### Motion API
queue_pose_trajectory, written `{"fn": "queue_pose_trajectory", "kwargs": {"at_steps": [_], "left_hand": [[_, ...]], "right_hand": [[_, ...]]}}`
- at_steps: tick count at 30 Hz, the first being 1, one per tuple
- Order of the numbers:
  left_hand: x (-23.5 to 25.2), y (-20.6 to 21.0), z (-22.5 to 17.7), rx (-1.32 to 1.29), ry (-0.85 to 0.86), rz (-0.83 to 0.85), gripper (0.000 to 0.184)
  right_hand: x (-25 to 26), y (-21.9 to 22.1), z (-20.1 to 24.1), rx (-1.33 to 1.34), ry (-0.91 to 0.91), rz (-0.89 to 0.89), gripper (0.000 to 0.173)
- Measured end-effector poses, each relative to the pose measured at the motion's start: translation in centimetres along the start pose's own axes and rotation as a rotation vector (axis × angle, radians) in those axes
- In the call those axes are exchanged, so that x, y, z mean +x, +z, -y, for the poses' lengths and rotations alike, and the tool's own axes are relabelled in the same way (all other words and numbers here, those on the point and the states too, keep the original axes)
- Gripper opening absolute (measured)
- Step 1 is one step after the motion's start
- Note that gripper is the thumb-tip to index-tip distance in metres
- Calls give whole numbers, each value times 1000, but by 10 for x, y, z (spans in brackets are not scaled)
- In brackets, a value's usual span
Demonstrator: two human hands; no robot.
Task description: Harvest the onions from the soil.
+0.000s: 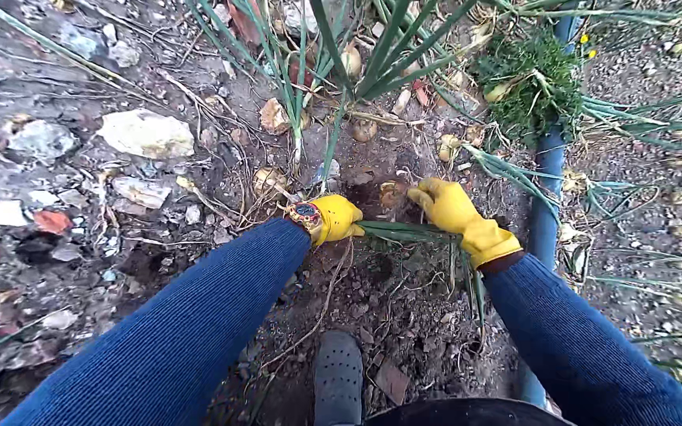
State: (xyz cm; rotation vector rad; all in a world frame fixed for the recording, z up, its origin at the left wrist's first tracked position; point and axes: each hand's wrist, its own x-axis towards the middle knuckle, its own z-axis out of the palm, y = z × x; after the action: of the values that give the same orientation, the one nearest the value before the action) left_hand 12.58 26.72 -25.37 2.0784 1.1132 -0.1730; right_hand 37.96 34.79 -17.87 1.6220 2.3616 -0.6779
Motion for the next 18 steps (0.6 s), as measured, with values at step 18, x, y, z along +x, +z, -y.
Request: {"fn": "queue_pose_trajectory", "kwargs": {"at_steps": [18], "left_hand": [[-13, 61, -11, -1912, -286, -1428, 26]], "right_hand": [[7, 45, 27, 1251, -16, -13, 28]]}}
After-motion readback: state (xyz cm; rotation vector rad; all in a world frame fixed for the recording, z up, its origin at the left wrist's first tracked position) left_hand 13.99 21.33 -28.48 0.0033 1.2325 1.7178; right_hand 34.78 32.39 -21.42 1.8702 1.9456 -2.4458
